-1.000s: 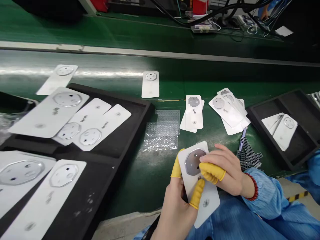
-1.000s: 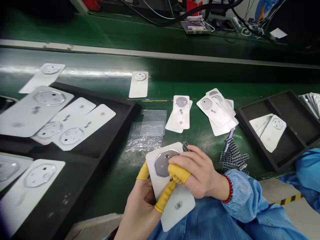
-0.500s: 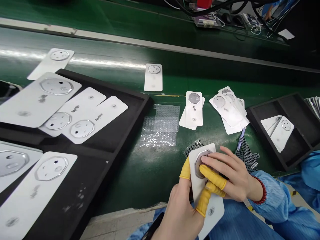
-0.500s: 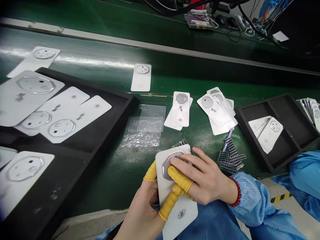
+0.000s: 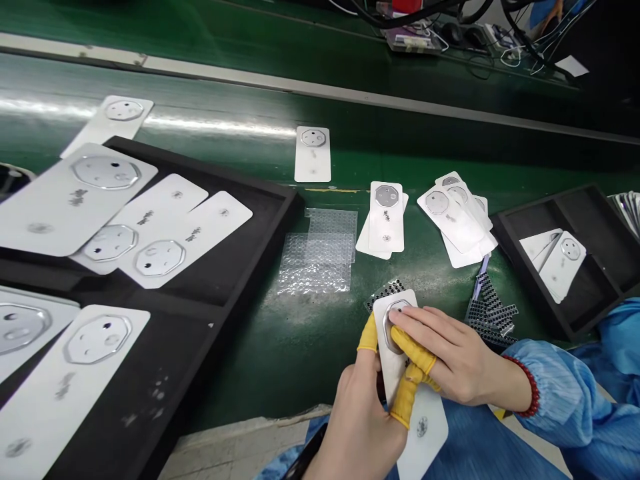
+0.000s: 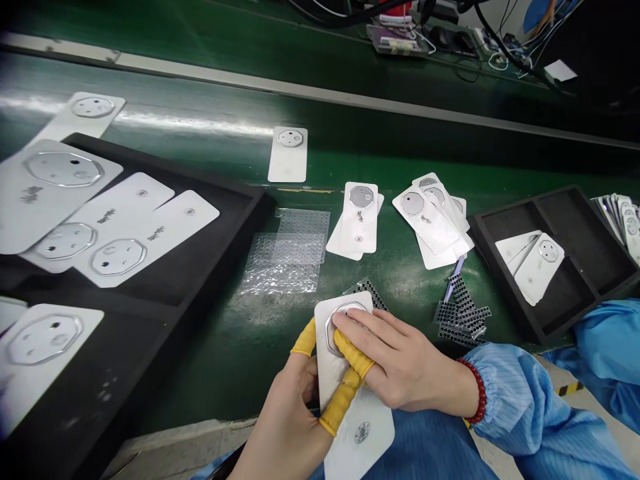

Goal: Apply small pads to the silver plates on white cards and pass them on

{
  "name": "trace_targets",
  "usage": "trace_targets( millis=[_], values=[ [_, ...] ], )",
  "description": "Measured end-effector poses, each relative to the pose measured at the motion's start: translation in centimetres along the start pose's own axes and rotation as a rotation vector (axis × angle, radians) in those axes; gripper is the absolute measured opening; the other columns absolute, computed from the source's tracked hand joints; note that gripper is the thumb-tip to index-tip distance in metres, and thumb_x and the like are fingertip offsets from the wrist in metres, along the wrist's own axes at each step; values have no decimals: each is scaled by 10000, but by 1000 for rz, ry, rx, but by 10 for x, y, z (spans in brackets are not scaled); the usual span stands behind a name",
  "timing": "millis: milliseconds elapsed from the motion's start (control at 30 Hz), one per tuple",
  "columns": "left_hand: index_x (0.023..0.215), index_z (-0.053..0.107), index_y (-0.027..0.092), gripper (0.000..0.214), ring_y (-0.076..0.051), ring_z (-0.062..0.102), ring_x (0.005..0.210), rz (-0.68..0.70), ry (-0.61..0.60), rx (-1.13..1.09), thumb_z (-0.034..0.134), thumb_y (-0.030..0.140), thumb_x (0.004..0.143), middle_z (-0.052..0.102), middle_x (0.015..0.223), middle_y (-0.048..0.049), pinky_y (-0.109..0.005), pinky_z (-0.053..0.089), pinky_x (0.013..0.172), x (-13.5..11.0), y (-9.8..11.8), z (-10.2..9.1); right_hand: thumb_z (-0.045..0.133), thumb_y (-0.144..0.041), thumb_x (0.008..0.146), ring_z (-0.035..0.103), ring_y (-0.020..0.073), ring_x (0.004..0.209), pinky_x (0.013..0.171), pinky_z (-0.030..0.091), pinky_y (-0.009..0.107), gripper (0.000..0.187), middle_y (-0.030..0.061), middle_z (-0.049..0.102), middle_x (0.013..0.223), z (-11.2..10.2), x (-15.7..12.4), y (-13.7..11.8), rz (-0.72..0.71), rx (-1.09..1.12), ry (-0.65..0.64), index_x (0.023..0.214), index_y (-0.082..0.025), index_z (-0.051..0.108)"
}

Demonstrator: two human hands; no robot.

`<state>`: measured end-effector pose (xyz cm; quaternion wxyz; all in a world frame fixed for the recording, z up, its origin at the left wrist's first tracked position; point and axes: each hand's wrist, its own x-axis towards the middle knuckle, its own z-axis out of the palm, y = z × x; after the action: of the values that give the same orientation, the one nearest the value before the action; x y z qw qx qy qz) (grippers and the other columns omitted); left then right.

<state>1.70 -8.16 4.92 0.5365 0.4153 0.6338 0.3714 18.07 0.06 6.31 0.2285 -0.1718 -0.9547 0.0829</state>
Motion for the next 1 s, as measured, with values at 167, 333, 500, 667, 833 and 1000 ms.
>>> trace_targets(
  millis=[167, 333, 500, 667, 833, 1000],
  values=[
    [997, 609, 222, 311, -243, 694, 717, -37, -151, -242, 746, 248, 719, 710, 839, -54, -296, 565, 579, 3, 7, -1, 390, -230, 994, 498, 254, 1289, 1015, 523, 457, 334, 210, 571, 1281, 6, -1, 11, 71, 325, 103, 1224, -50, 552],
    [1316, 487, 248, 617, -254, 708, 855, -18, -185, -380, 743, 288, 756, 707, 1085, -85, -308, 602, 689, 3, 17, -3, 339, -214, 1004, 543, 248, 1244, 986, 534, 465, 374, 191, 593, 1251, 1, 1, 9, 117, 385, 247, 1317, -93, 505],
    [1253, 561, 214, 550, -236, 705, 741, -98, -162, -432, 711, 444, 777, 728, 996, -96, -292, 593, 603, 12, 25, -6, 500, -243, 971, 627, 231, 1142, 933, 580, 416, 463, 133, 620, 1230, 8, -11, 2, 493, 560, 356, 1424, -220, 408],
    [851, 703, 174, 386, -167, 597, 540, 69, 30, -211, 659, 551, 781, 675, 647, -30, -223, 494, 470, 22, 0, -4, 535, -306, 963, 716, 131, 856, 735, 627, 219, 440, 67, 691, 1008, 29, -17, -5, 609, 871, 382, 1379, -203, 434],
    [861, 685, 191, 334, -149, 542, 475, 144, 83, -19, 647, 520, 811, 569, 491, 18, -203, 448, 461, 40, -32, 8, 576, -389, 929, 715, 116, 821, 691, 607, 173, 526, 65, 675, 1009, 45, -19, 3, 661, 786, 421, 1379, -172, 413],
    [1288, 518, 249, 528, -245, 709, 897, 160, -18, -154, 510, 574, 873, 711, 1127, -98, -340, 576, 803, 69, -24, 5, 517, -360, 963, 702, 129, 720, 626, 604, 229, 395, 81, 700, 951, -19, -79, 78, 735, -36, 599, 1314, -181, 494]
  ],
)
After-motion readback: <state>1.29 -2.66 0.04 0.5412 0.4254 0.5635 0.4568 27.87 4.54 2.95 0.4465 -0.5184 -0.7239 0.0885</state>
